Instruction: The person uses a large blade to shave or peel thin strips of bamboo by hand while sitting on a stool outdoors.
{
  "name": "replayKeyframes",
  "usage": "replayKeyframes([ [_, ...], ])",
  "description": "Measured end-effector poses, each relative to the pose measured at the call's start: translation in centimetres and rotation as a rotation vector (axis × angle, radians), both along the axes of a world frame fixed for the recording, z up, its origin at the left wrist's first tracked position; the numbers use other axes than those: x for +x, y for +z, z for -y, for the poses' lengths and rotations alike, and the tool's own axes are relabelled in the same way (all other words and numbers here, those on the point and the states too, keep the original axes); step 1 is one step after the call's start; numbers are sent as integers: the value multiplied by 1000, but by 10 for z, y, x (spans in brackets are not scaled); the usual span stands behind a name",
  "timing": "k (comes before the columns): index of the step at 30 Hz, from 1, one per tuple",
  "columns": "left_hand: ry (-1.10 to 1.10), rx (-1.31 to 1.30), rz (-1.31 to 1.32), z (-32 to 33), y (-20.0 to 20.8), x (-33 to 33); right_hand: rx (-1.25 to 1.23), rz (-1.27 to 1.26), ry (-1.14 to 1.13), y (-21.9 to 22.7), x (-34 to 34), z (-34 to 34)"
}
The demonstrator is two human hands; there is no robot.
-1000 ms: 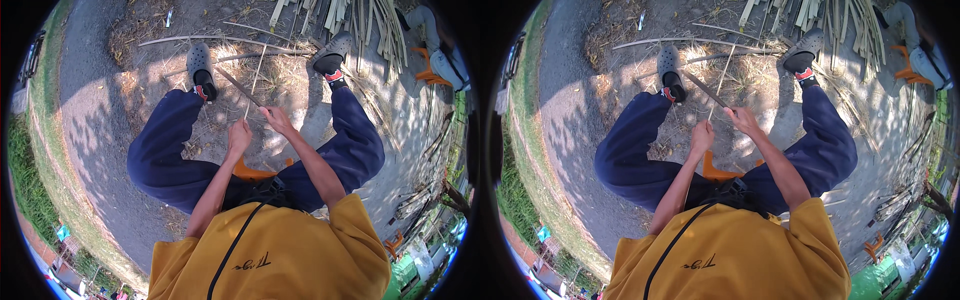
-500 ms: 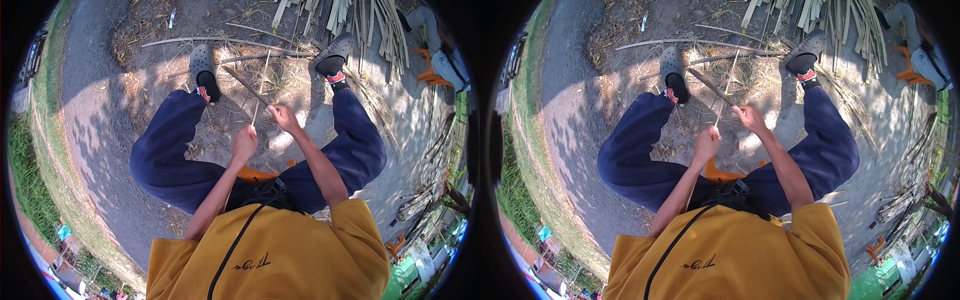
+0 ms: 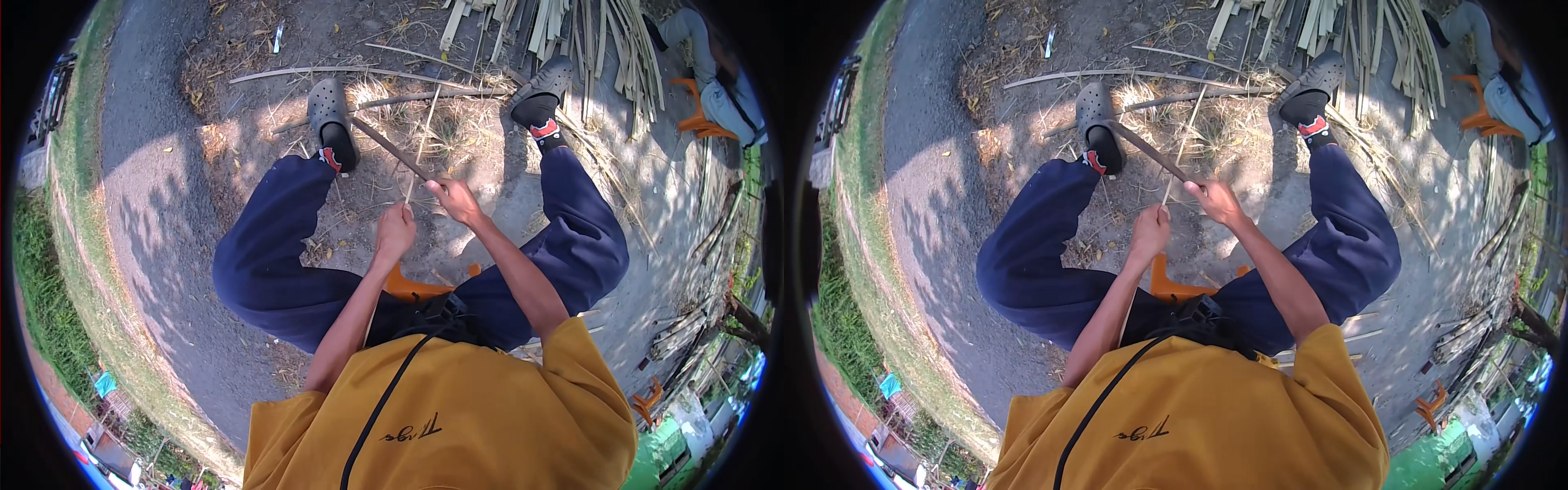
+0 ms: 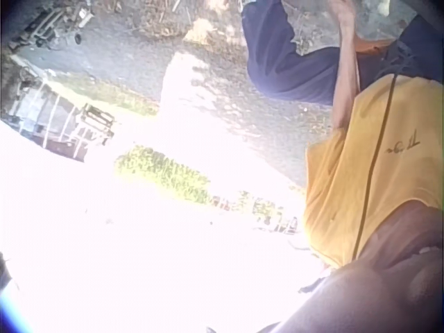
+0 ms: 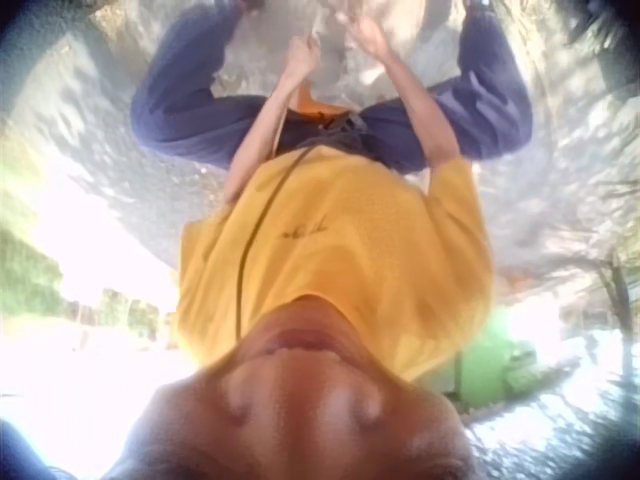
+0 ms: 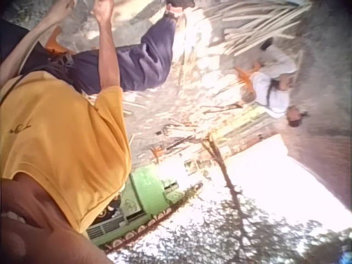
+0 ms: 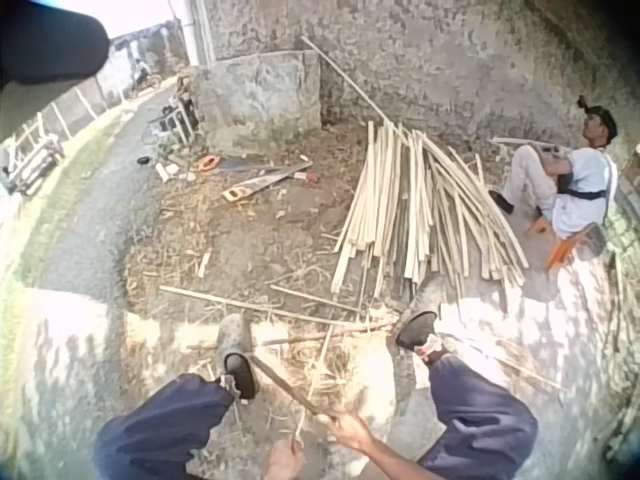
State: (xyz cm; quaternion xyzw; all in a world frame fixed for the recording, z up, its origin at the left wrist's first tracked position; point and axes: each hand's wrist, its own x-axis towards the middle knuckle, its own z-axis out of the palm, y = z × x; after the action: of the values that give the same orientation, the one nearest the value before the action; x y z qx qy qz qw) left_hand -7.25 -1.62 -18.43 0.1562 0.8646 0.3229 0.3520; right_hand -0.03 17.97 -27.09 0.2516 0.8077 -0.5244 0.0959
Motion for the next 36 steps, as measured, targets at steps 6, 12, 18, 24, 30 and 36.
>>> replayKeyframes([
  [6,-57,-9,12,15,16,6,23,206,-77,-5,9,-8],
  [12,-86,-45,5,20,20,7,22,169,46,-2,16,-7],
  [18,-57,-11,28,29,26,14,33,161,-98,-15,13,-15],
  [24,-75,-43,68,32,28,15,19,155,-218,-41,18,-12],
  [30,-65,-33,-14,41,34,18,60,117,-48,-37,8,-13],
  [36,-97,58,23,52,40,21,77,49,-235,-30,10,-23],
])
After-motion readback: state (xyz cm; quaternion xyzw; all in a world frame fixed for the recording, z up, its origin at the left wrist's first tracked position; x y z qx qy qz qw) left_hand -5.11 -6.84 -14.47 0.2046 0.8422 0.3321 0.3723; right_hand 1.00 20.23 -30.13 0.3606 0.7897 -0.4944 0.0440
